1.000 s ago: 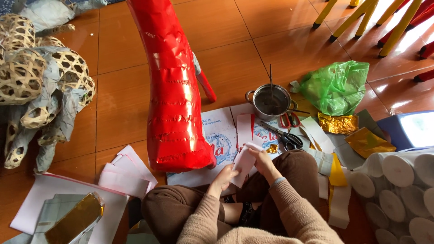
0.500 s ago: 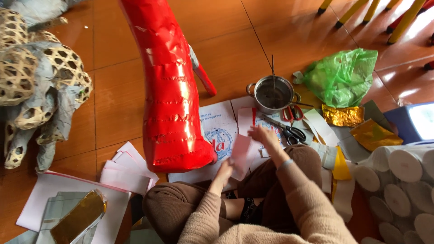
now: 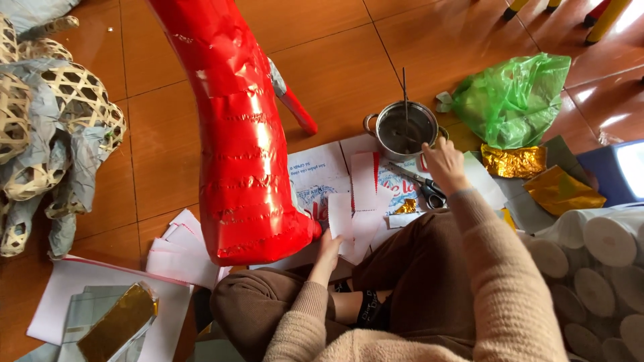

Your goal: Wrapping the legs of a bamboo giraffe frame with red decorative paper or tape using scissors.

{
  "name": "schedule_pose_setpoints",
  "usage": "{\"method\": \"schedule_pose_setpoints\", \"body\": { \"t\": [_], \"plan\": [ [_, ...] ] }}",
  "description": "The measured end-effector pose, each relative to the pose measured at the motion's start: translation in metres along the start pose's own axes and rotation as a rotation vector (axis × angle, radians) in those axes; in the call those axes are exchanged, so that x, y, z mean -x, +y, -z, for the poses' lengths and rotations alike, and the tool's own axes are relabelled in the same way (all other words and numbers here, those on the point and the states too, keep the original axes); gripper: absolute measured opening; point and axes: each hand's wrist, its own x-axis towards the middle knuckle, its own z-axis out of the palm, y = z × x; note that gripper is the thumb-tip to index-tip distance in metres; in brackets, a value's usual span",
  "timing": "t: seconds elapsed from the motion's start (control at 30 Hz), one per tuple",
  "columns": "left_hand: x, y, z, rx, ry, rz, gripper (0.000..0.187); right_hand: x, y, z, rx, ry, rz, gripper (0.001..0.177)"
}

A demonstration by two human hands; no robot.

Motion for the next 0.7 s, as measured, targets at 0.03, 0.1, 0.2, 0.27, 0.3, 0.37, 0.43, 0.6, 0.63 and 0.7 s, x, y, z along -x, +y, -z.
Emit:
{"method": "schedule_pose_setpoints", "body": {
  "t": [0.03,0.1,0.2,0.27,0.3,0.37,0.43,0.6,0.63,0.7],
  "plan": [
    [-0.01,-0.011,0.001,0.006,0.0,-0.001,0.055,0.01,-0.007,0.02,0.005,0.002,0.003,0.031],
    [-0.026,-0.035,0.007,0.062,0.026,0.041,0.062,0.033,-0.024,0.057,-0.126,-0.09,-0.102,0.031],
    [-0.019,-0.032,0.005,0.1,0.018,0.086,0.06,0.064,-0.061,0.089,-0.168,-0.137,-0.2,0.026],
    [-0.01,-0.019,0.003,0.074,0.025,0.092,0.063,0.073,-0.084,0.052,-0.23,-0.064,-0.162,0.034],
    [-0.006,-0.013,0.002,0.043,0.03,0.097,0.066,0.077,-0.096,0.033,-0.295,0.009,-0.129,0.044],
    [-0.003,-0.01,0.001,0.032,0.043,0.075,0.063,0.076,-0.112,0.04,-0.4,-0.018,-0.223,0.043],
    [-0.001,-0.011,0.003,0.018,0.057,0.057,0.06,0.075,-0.12,0.047,-0.507,-0.05,-0.319,0.045],
    [-0.015,-0.019,0.002,0.062,0.092,0.102,0.055,0.077,-0.109,0.052,-1.083,-0.144,-0.492,0.039],
    [-0.015,-0.019,0.0,0.066,0.09,0.102,0.055,0.073,-0.106,0.038,-1.079,-0.142,-0.49,0.039],
    [-0.012,-0.021,0.001,0.095,0.069,0.082,0.057,0.066,-0.105,0.01,-1.212,-0.199,-0.513,0.038]
  ]
}}
